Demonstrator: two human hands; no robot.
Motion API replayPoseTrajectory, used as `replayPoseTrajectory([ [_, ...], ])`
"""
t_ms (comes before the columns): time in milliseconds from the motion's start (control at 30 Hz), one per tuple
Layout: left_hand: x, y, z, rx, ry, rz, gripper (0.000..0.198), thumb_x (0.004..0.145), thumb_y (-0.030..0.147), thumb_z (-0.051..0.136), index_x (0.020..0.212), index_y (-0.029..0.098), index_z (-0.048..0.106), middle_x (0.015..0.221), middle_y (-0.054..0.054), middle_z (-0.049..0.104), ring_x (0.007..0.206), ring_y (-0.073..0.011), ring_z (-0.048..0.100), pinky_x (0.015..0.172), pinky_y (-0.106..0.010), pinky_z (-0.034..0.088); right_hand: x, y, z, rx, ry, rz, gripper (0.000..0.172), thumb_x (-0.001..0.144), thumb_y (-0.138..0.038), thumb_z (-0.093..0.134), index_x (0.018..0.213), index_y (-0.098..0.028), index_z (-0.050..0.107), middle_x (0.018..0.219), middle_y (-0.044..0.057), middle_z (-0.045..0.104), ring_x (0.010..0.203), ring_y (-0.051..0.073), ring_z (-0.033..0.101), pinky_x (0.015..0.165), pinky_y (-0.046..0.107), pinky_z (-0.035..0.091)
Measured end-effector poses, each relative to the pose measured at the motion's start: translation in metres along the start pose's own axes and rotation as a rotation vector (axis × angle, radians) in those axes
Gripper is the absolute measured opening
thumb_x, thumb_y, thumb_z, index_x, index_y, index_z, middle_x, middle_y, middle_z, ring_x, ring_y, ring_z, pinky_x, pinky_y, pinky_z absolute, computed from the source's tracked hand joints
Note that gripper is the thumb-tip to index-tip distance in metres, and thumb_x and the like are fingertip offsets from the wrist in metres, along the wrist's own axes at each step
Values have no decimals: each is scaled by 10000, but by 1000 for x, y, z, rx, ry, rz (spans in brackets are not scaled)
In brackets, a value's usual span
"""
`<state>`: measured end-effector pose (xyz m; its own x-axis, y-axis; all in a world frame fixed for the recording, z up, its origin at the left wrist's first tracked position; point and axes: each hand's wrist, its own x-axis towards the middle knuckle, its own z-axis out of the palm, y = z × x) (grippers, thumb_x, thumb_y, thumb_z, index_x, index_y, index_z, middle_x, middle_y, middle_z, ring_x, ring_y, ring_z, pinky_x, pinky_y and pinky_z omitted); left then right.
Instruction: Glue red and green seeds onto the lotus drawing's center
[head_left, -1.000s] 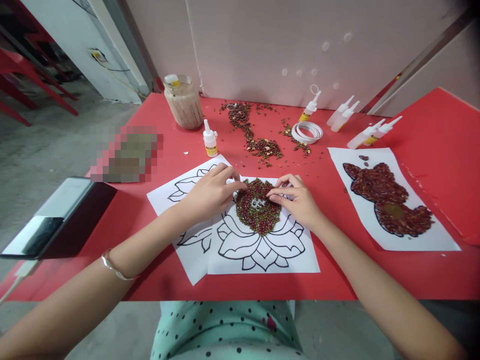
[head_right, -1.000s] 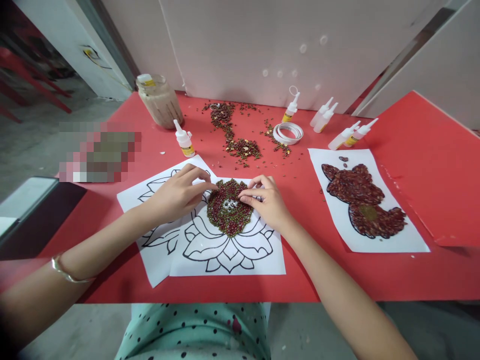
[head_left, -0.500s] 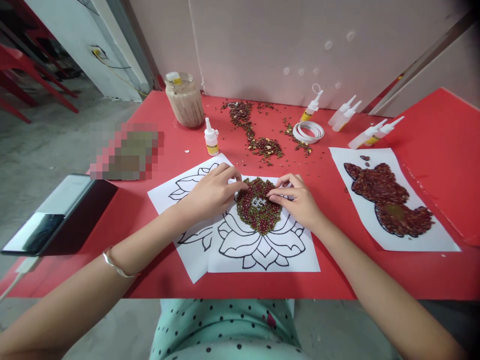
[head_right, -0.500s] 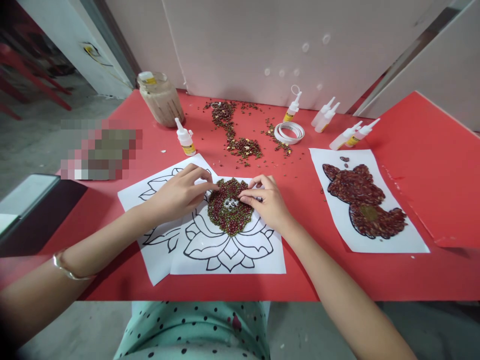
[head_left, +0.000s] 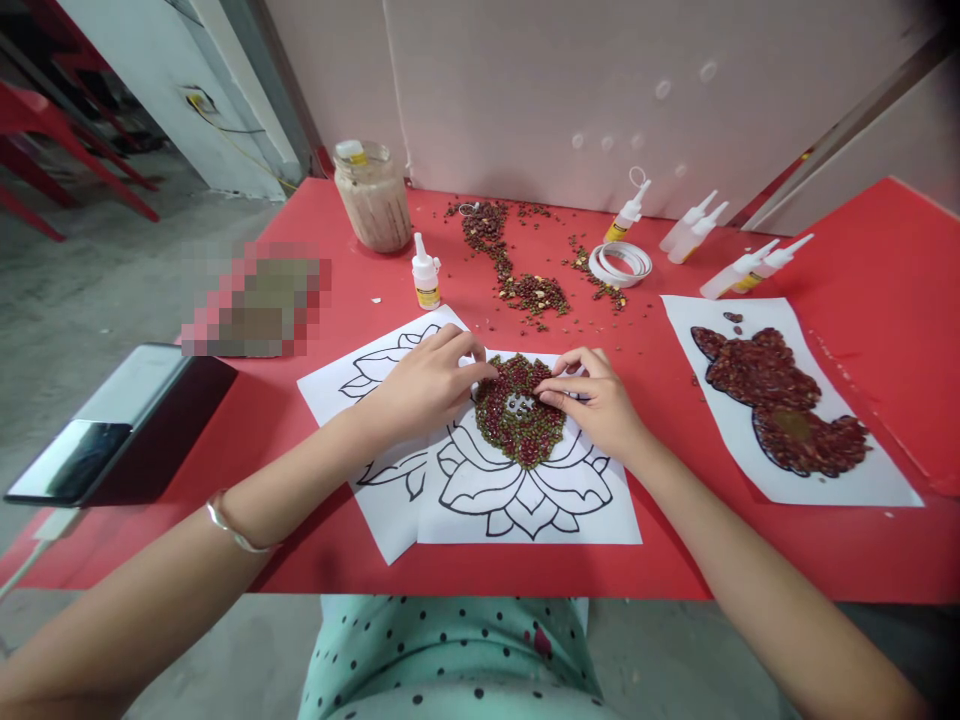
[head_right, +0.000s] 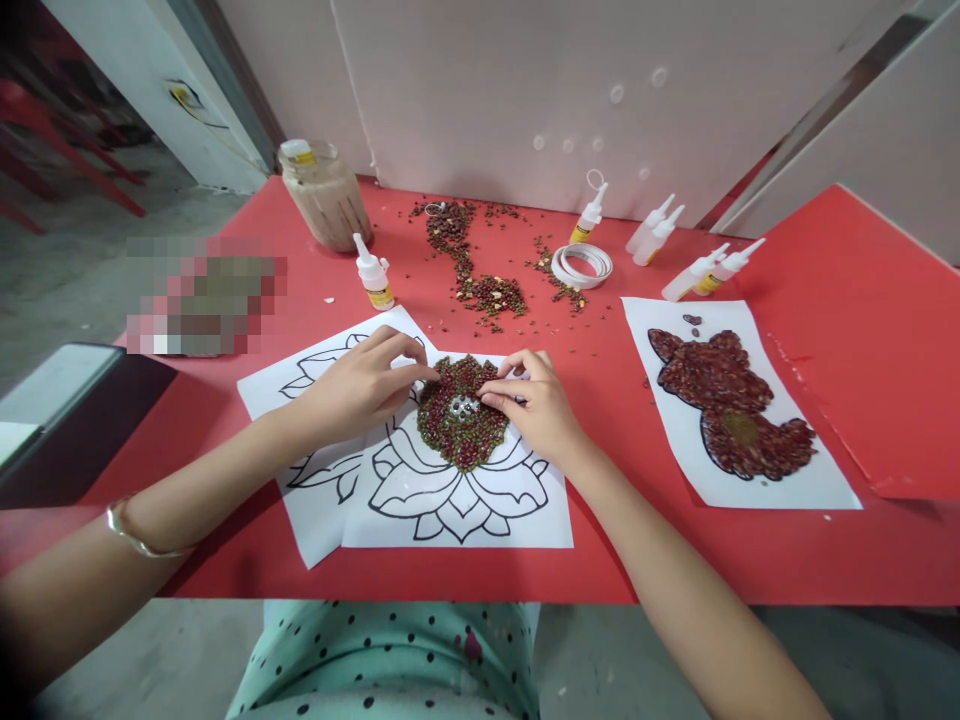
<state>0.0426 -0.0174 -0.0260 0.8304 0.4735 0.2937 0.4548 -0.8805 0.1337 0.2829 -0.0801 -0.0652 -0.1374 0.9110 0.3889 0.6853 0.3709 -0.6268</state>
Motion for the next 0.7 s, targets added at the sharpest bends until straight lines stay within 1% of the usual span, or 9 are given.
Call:
replayPoseTrajectory([
  [500, 0, 0, -1, 4, 8, 1, 349, 791, 30, 450, 1036, 178, 649, 1014, -91, 580, 906, -213, 457, 783, -350, 465, 0, 0, 1, 8, 18, -8, 127, 810, -247, 640, 827, -323, 740, 900, 30, 558, 896, 188, 497, 829, 421, 459],
  [700, -1, 0, -1, 6, 13, 1, 352, 789, 27, 451, 1035, 185, 647, 1012, -87, 578, 910, -211, 455, 783, -348, 464, 1, -2, -1, 13, 25, -8, 123, 808, -237, 641, 837, -300, 742, 894, 34, 557, 885, 185, 496, 814, 406, 464],
])
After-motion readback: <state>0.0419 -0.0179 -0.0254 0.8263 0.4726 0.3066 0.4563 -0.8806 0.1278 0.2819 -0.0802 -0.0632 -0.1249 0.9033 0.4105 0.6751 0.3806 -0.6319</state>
